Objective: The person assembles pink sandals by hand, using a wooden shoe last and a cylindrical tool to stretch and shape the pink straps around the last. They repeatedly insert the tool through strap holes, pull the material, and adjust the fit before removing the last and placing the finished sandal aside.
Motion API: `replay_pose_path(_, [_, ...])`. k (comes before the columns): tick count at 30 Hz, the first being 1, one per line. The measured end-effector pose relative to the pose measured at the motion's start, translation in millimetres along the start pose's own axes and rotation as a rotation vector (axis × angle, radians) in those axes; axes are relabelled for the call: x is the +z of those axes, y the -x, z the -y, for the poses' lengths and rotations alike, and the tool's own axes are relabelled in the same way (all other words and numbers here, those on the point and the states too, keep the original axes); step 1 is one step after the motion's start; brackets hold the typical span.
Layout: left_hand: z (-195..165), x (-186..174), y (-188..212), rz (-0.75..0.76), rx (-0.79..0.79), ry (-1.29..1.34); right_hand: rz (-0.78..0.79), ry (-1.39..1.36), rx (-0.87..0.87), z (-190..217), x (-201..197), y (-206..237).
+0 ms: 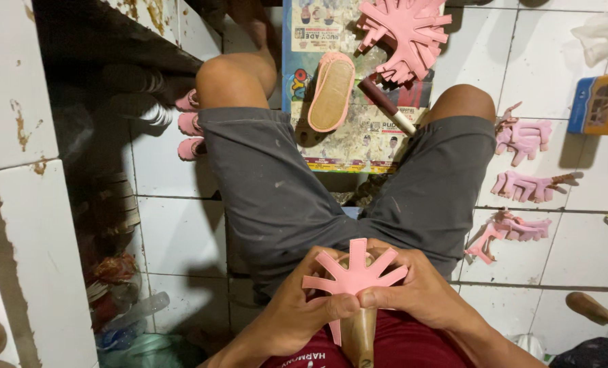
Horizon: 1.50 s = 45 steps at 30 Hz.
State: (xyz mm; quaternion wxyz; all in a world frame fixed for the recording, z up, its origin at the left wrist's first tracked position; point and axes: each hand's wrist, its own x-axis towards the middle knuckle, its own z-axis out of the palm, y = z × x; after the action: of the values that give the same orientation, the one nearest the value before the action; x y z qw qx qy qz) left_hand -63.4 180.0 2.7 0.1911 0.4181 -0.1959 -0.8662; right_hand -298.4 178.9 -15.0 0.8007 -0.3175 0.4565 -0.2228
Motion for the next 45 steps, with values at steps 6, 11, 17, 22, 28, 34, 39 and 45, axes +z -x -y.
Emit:
replay_pose_path(6, [5, -4, -4, -0.012, 0.011, -0.032, -0.011, -0.060, 0.053, 5, 4, 2])
replay_pose_path(11, [5, -4, -6, -0.002, 0.009, 0.003, -0.001, -0.045, 0.059, 3, 4, 6])
replay_pose_path(17, [2, -1, -3, -0.023, 0.031, -0.041, 0.021, -0.100, 0.051, -6, 1, 7])
replay_pose_path(22, [5, 3, 1, -0.029, 0.128, -0.019, -0.004, -0.159, 0.042, -14, 1, 5])
replay_pose_path(28, [20, 1, 0, -0.099, 0.096, -0.069, -0.033, -0.093, -0.028, -31, -7, 8])
replay_pose_path(34, [38, -3, 0, -0.089, 0.177, -0.014, 0.067, -0.312, 0.093, -49, -22, 16])
replay_pose_path(39, [48, -1, -1, -0.029, 0.261, 0.146, 0.154, -0.504, 0.082, -54, -28, 16])
replay_pose_path(45, [51, 6, -8, 0.033, 0.315, 0.280, 0.075, -0.502, 0.154, -47, -27, 19])
